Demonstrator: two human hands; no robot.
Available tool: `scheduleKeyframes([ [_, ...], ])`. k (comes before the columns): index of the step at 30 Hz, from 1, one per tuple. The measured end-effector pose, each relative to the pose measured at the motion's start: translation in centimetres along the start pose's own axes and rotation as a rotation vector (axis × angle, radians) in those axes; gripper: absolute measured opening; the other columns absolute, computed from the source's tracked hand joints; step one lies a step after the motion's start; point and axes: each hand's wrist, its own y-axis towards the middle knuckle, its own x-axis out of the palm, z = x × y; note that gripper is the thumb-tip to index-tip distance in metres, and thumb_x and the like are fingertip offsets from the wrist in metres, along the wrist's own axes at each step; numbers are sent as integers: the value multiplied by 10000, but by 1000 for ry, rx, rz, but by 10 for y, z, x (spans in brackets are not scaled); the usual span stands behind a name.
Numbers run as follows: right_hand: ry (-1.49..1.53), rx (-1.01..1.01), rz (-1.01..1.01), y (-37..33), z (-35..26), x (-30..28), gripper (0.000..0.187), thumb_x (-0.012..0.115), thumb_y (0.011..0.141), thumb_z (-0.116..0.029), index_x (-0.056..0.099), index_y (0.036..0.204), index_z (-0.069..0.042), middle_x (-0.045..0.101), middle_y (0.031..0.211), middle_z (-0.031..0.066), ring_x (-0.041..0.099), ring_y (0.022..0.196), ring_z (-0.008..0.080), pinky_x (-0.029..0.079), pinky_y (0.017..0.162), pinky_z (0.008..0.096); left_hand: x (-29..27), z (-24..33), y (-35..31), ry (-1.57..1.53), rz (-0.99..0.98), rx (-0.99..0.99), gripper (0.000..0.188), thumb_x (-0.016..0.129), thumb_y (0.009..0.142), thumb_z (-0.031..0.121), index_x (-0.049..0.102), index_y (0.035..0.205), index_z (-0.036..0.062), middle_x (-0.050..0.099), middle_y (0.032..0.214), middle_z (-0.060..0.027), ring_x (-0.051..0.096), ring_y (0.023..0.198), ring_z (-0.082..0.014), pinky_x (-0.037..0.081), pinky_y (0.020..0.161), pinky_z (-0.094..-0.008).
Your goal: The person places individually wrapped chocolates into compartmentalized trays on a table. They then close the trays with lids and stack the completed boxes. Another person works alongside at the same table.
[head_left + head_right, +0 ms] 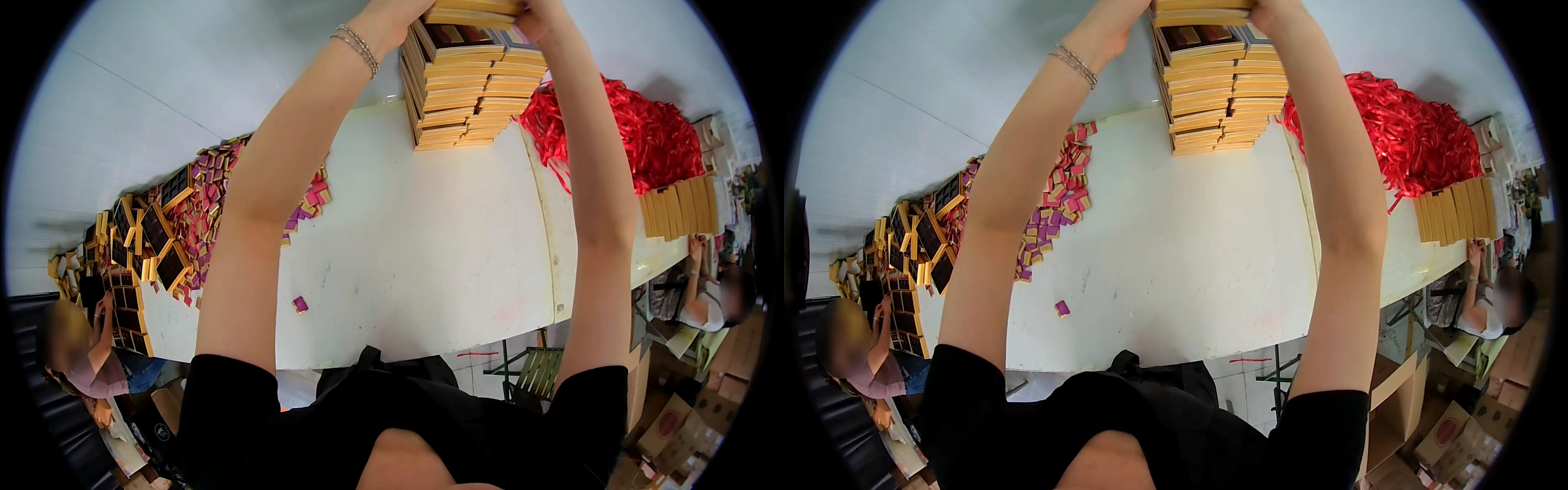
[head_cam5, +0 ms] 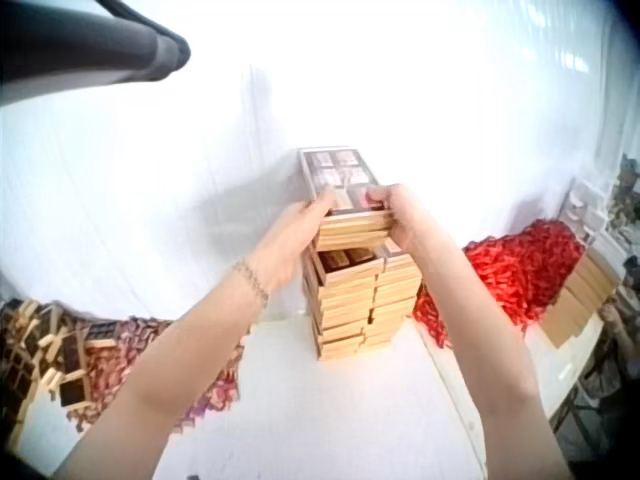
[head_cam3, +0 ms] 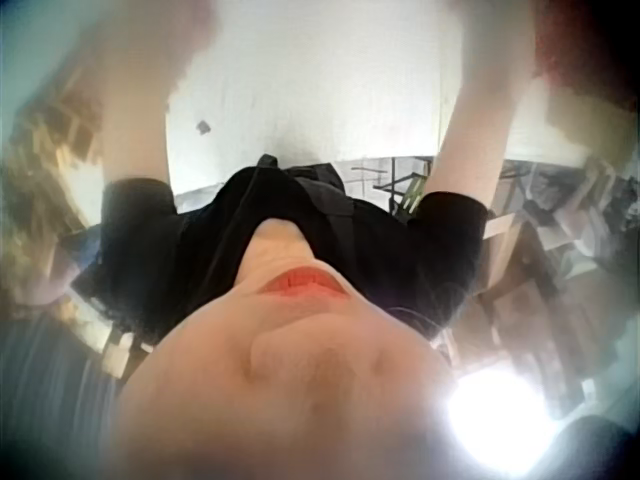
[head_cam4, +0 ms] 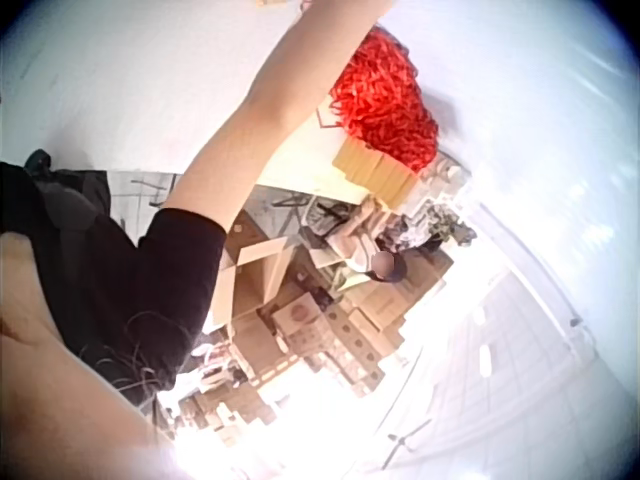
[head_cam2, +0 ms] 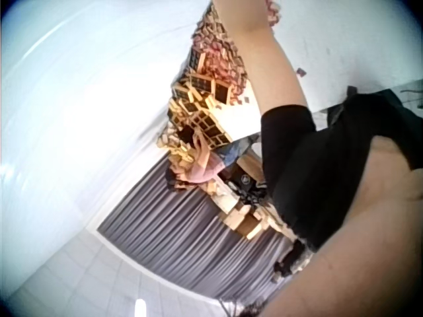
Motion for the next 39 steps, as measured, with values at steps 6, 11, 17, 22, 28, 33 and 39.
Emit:
scheduleKeyframes([
  [6, -28, -91, 43, 29, -12, -56, 286, 578, 867, -225, 554, 1034, 5, 565, 1030, 167, 536, 989, 310, 440, 910, 462, 9, -16, 38, 628, -7, 576, 815, 693, 844, 404, 317, 1388, -74, 357, 1430, -255, 391, 1296, -323, 343, 1042, -434],
  [11, -78, -150, 102, 12, 10, -39, 191, 589, 915, -77, 584, 1043, 65, 591, 1044, 157, 607, 922, 257, 542, 821, 428, 15, -37, 11, 1146, 299, 679, 976, 730, 801, 445, 208, 1455, -57, 348, 1446, -264, 414, 1277, -379, 338, 1073, -427],
  [17, 165, -76, 189, 22, 13, -55, 171, 585, 893, -25, 590, 1019, 91, 591, 1026, 168, 606, 949, 290, 542, 885, 478, -27, -105, 16, 986, 288, 625, 864, 703, 802, 526, 370, 1364, -40, 474, 1347, -234, 501, 1207, -376, 373, 1030, -443],
  [22, -566, -370, 391, 16, -9, -124, 156, 571, 872, -100, 664, 914, 18, 634, 828, 52, 580, 667, 182, 498, 595, 345, -11, -100, 10, 895, 331, 560, 946, 682, 811, 552, 274, 1438, -27, 272, 1499, -236, 267, 1388, -404, 292, 1099, -472],
  [28, -327, -54, 150, 26, 22, -130, 304, 588, 906, -379, 635, 966, -85, 585, 866, 22, 546, 827, 188, 467, 708, 429, -31, -114, 36, -145, 54, 320, 943, 476, 861, 682, 98, 1522, 125, 15, 1583, -173, 63, 1464, -311, 181, 1140, -443],
  [33, 83, -279, 356, 26, 65, -100, 371, 609, 912, -420, 566, 897, -52, 621, 932, 93, 586, 908, 259, 466, 848, 429, -26, -107, 49, -645, 114, 2, 782, 713, 816, 415, 408, 1364, -53, 524, 1292, -236, 512, 1193, -337, 417, 995, -395],
  [39, 348, -238, 293, -23, 106, -120, 704, 299, 976, -581, 468, 1354, -12, 459, 1429, 123, 419, 1314, 248, 294, 1088, 407, -63, -180, 29, -648, 148, -198, 691, 493, 845, 548, 395, 1327, 63, 488, 1284, -136, 491, 1184, -259, 406, 976, -413],
])
